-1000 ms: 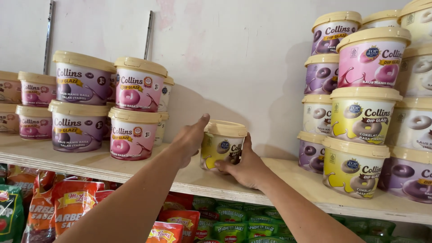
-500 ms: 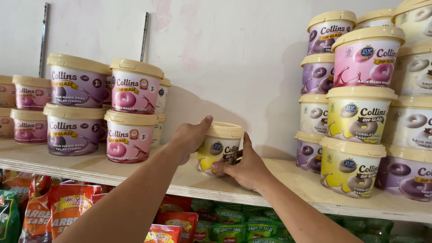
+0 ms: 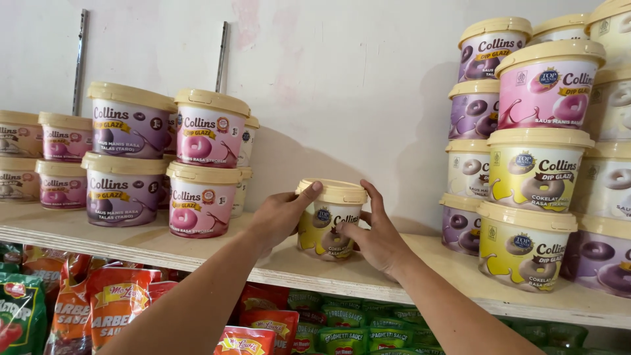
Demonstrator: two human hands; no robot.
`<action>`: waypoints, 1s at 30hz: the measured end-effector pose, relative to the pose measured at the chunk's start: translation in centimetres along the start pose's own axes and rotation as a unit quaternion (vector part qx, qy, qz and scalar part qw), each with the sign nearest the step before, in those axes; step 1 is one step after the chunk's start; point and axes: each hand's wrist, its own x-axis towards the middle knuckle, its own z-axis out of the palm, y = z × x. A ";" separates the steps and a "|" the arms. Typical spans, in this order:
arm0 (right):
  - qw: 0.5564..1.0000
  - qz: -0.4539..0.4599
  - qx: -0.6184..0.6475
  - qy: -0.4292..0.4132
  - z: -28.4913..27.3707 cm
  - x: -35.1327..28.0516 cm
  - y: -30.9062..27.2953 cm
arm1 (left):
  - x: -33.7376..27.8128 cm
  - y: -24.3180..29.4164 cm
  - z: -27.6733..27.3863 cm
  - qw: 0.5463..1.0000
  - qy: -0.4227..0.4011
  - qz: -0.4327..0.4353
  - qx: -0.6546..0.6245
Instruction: Organizing and stacking product tubs on a grocery store shelf to ensure labels are visible and items are tidy.
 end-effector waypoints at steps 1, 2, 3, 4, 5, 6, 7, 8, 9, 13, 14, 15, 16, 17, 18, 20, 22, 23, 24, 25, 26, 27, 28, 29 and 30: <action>1.000 -0.001 0.000 -0.001 -0.3 0.4 0.4 | -0.1 0.1 -0.2 1.000 0.001 0.000 -0.001; 1.000 -0.005 0.007 0.004 -0.6 0.7 0.7 | -0.1 0.1 -0.4 1.000 -0.004 0.002 0.003; 1.000 -0.010 0.015 0.008 -0.8 1.1 1.1 | -0.2 0.1 -0.6 1.000 -0.007 0.004 0.007; 1.000 -0.010 0.014 0.006 -0.9 1.3 1.3 | 0.0 -0.2 -0.7 1.000 -0.005 0.003 0.005; 1.000 -0.008 0.006 0.014 -1.0 1.6 1.4 | 0.3 -0.4 -0.7 1.000 -0.005 0.006 0.009; 1.000 -0.006 -0.001 0.023 -1.1 1.8 1.6 | 0.5 -0.6 -0.7 1.000 -0.005 0.010 0.013; 1.000 -0.006 -0.002 0.022 -0.9 2.3 1.8 | 1.4 -1.5 -0.9 1.000 -0.005 0.009 0.012; 0.998 -0.016 -0.027 0.045 -0.8 2.8 2.1 | 2.2 -2.3 -1.1 0.999 -0.005 0.032 0.040; 0.996 -0.027 -0.052 0.070 -0.8 3.3 2.3 | 3.1 -3.1 -1.1 0.996 -0.007 0.055 0.068; 0.988 -0.026 -0.131 0.074 0.0 3.5 1.4 | 4.8 -4.5 -2.2 0.989 0.004 0.091 0.114; 0.987 -0.032 -0.138 0.070 0.0 3.4 1.4 | 4.4 -4.4 -2.4 0.988 0.008 0.093 0.125; 0.987 -0.039 -0.145 0.064 0.2 3.3 1.4 | 3.9 -4.4 -2.6 0.986 0.013 0.094 0.136; 0.987 -0.039 -0.146 0.064 -0.1 3.2 1.3 | 4.2 -4.4 -2.4 0.986 0.012 0.094 0.135; 0.988 -0.038 -0.140 0.054 -0.2 3.0 1.2 | 4.4 -4.5 -2.3 0.986 0.018 0.083 0.141; 0.989 -0.038 -0.135 0.044 -0.4 2.9 1.1 | 4.6 -4.6 -2.3 0.986 0.024 0.073 0.148; 0.989 -0.037 -0.140 0.042 -0.2 2.4 0.8 | 4.0 -4.6 -2.7 0.984 0.033 0.092 0.148; 0.988 -0.039 -0.144 0.040 0.1 2.2 0.5 | 4.0 -4.6 -3.1 0.982 0.043 0.114 0.148; 0.985 -0.041 -0.160 0.044 0.3 2.3 0.4 | 4.1 -4.6 -3.2 0.980 0.057 0.118 0.153; 0.982 -0.042 -0.176 0.048 0.6 2.3 0.4 | 4.3 -4.7 -3.3 0.977 0.072 0.121 0.158; 0.982 -0.043 -0.176 0.049 0.8 2.2 0.1 | 4.7 -5.0 -3.5 0.977 0.072 0.122 0.159; 0.980 -0.042 -0.187 0.046 1.1 2.2 -0.1 | 5.1 -5.3 -3.6 0.975 0.087 0.130 0.157; 0.978 -0.041 -0.199 0.044 1.4 2.2 -0.3 | 5.5 -5.6 -3.7 0.973 0.101 0.138 0.156; 0.978 -0.041 -0.198 0.045 1.7 2.4 -0.5 | 5.1 -5.0 -3.9 0.973 0.101 0.139 0.156; 0.974 -0.038 -0.219 0.044 2.0 2.6 -0.7 | 4.7 -4.4 -4.2 0.961 0.139 0.157 0.179; 0.969 -0.035 -0.239 0.044 2.4 2.8 -0.9 | 4.4 -3.8 -4.5 0.947 0.177 0.175 0.202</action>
